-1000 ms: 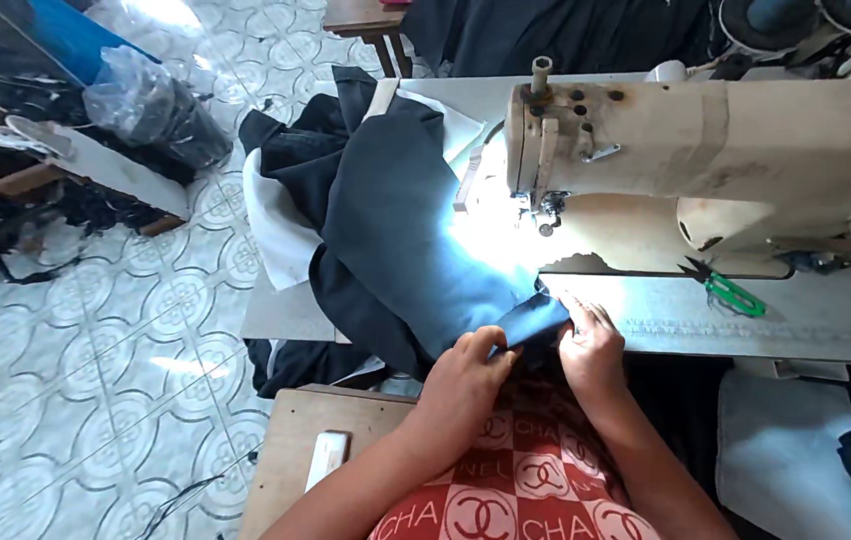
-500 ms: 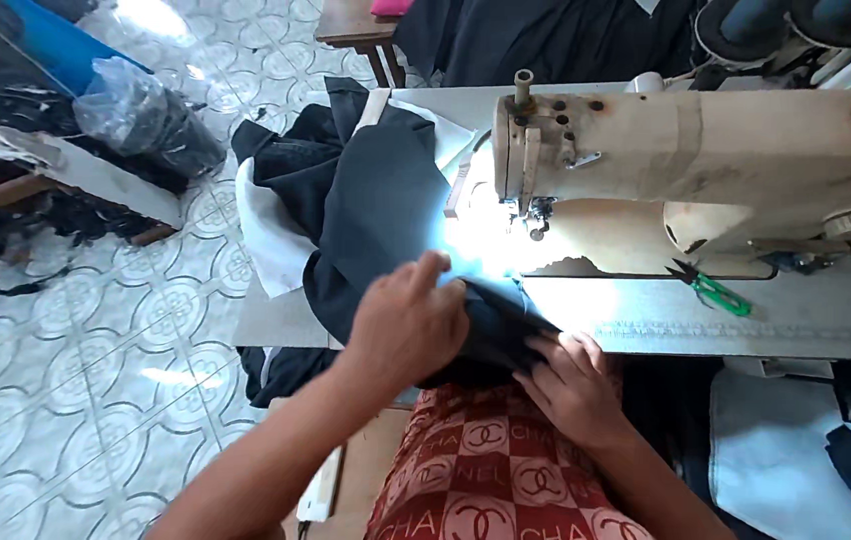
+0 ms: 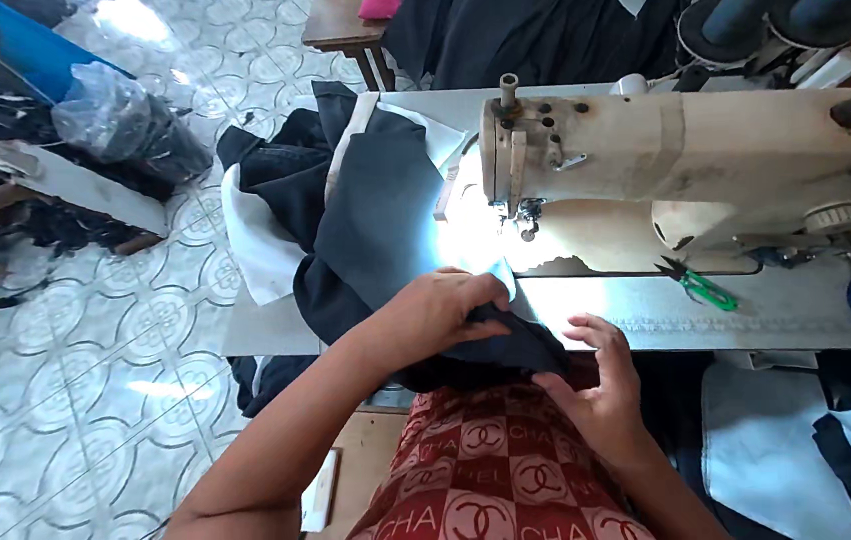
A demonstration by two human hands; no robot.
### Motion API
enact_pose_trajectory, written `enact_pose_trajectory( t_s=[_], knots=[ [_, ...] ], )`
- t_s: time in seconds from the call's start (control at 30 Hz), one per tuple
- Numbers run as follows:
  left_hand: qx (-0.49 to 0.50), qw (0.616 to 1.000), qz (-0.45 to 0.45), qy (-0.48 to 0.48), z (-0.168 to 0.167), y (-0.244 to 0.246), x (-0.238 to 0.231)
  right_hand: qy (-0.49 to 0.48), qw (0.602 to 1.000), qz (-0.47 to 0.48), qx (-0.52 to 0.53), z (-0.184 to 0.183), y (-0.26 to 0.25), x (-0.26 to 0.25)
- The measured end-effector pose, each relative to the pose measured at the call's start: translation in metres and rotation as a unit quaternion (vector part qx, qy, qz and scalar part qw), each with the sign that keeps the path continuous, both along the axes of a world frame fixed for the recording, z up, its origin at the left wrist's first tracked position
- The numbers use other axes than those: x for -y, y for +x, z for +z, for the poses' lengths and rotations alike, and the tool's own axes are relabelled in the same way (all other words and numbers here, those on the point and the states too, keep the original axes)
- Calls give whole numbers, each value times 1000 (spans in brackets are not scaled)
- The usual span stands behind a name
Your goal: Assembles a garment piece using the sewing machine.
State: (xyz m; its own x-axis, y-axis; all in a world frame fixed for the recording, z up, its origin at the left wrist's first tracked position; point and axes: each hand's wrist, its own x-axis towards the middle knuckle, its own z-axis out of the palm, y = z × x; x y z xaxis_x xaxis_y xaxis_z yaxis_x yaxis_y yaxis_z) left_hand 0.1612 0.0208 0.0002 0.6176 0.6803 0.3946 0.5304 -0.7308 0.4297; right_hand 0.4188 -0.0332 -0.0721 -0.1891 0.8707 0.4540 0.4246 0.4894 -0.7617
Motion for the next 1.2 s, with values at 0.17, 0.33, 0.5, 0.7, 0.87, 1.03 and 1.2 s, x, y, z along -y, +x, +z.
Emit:
enact_pose_trajectory(
  t_s=[0.17,0.33,0.5,0.7,0.87,1.03,1.2],
  knots=[
    [40,996,-73,-11,5,20,0,34,999,17,16,28,-27,-4],
    [-11,997,-32,-65,-13,-24,-32,173,982,63,40,33,8,15],
    [-12,999,34,-33,-67,-70,-58,167,986,-18,0,36,46,36],
    [9,991,110,-70,-82,-71,-47,168,986,-1,-12,39,56,34],
    [6,986,128,-106,-95,-66,-43,195,979,61,4,53,55,35],
    [93,985,130,-59,-77,-86,-32,159,987,10,-36,39,56,35],
    [-60,957,284,-4,31,-135,39,-65,974,-112,-185,1,12,-4]
  ],
)
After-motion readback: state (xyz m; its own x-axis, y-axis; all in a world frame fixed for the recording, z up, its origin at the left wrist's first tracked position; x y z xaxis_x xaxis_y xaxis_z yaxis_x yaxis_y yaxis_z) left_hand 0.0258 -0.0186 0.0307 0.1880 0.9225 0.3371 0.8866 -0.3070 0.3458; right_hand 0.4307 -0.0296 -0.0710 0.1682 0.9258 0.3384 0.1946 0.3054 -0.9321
